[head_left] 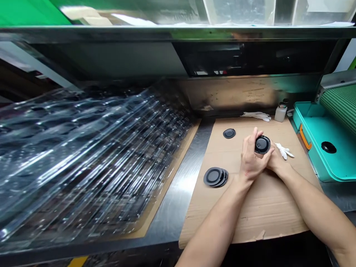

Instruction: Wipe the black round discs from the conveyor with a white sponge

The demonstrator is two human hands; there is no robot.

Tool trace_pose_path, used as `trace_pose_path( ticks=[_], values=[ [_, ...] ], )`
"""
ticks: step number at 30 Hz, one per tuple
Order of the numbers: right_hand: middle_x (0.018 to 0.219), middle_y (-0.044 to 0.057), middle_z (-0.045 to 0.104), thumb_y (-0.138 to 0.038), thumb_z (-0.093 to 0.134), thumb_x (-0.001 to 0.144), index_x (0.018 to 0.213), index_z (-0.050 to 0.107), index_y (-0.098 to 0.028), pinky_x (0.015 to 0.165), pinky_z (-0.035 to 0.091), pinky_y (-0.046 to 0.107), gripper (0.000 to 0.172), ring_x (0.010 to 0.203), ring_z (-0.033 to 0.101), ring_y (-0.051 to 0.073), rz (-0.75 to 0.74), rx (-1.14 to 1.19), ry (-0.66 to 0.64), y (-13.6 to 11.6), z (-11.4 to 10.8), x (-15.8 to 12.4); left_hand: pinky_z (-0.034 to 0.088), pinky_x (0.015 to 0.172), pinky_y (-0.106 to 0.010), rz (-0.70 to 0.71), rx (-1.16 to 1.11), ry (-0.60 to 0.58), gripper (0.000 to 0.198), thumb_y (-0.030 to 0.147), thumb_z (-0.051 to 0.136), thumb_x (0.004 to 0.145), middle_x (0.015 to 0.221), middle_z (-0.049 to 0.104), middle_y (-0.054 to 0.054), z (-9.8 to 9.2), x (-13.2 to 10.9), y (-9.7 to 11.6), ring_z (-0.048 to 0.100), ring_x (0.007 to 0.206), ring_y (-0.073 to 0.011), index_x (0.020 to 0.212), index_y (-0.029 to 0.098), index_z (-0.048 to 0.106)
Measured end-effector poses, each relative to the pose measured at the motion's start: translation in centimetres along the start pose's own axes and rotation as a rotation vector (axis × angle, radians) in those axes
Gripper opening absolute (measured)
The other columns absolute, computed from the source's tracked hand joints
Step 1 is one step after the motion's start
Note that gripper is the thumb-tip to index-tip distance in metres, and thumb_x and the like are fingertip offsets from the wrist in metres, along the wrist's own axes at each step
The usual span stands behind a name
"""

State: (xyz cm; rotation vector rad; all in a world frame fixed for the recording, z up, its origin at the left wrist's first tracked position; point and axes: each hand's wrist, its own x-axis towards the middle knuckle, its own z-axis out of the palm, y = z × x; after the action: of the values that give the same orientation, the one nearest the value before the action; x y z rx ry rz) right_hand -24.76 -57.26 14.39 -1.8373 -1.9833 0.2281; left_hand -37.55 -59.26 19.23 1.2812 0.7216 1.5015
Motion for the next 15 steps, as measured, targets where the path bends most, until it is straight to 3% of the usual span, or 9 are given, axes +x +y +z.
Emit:
trace_pose_path(
  ticks=[5,10,15],
  values=[
    [0.114,0.012,0.068,-0.036,0.06,0.093,0.125,0.068,-0.02,0.096,0.049,0.039,0.036,0.101,0.06,0.025,0.032,0.036,0.013,1.0,1.0,0.6,0.029,0.13,-0.045,-0.017,-0.002,-0.052,0.087,0.024,0.093,0.07,0.145,0.063,-0.012,0.3,-0.5,0.7,0.044,0.149,-0.0319,0.147,0.026,0.053],
    [0.116,0.013,0.068,-0.038,0.06,0.094,0.127,0.067,-0.022,0.096,0.05,0.039,0.038,0.101,0.061,0.026,0.034,0.018,0.021,1.2,1.1,0.7,0.03,0.129,-0.045,-0.071,-0.085,-0.03,0.085,0.021,0.093,0.069,0.147,0.062,-0.011,0.4,-0.4,0.6,0.043,0.15,-0.0321,0.145,0.028,0.055],
    [0.115,0.013,0.069,-0.039,0.055,0.097,0.13,0.067,-0.02,0.091,0.049,0.036,0.04,0.099,0.061,0.025,0.028,0.009,0.01,0.5,0.1,0.6,0.035,0.126,-0.042,-0.131,-0.179,0.044,0.051,0.016,0.087,0.077,0.135,0.069,-0.012,0.5,-0.1,0.7,0.049,0.146,-0.0308,0.125,0.024,0.07]
  ],
)
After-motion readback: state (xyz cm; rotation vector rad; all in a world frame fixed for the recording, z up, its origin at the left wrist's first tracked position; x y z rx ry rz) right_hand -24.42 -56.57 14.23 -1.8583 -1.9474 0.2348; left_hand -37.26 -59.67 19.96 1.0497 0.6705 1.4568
